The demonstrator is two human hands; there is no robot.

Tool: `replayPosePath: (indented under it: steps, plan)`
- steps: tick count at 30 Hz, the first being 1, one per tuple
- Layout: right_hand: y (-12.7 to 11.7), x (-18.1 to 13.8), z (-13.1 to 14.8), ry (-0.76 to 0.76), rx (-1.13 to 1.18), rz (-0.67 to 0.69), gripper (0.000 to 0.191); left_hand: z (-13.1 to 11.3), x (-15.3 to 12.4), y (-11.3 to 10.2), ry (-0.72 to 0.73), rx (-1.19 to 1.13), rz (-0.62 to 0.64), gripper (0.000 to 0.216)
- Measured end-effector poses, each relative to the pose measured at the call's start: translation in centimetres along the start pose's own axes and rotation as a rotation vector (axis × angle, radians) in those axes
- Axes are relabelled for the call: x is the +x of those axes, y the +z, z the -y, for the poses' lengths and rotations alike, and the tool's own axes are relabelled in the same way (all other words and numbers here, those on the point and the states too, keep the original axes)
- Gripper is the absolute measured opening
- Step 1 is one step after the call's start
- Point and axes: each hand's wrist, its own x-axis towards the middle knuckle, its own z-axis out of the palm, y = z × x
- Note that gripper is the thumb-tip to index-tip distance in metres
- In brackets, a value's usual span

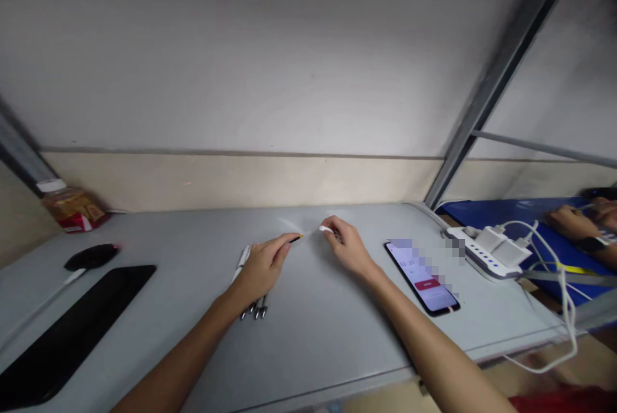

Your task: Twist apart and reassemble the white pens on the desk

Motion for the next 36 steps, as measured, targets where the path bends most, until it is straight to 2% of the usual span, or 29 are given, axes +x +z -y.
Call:
replayPosePath:
  steps: [6, 15, 20, 26, 36]
  plan:
    - [-0.1, -0.2, 0.0, -0.136, -0.217, 0.065, 0.016, 0.6, -0.1, 0.2, 0.027, 0.084, -0.009, 0.036]
    - [0.7, -0.9, 0.5, -0.236, -0.295, 0.185, 0.019, 0.9, -0.2, 1.0, 0.110, 0.247, 0.046, 0.031]
    - [1.7, -1.1, 0.7, -0.249, -0.358, 0.193, 0.020, 0.7, -0.4, 1.3, 0.091, 0.278, 0.059, 0.028]
    - [1.6, -1.2, 0.9, -0.275, -0.432, 0.202, 0.020, 0.4, -0.5, 1.2, 0.087, 0.285, 0.099, 0.036]
    - [2.4, -1.4, 1.4, -0.287, -0.390, 0.223, 0.019, 1.1, -0.6, 2.0, 0.133, 0.255, 0.117, 0.029]
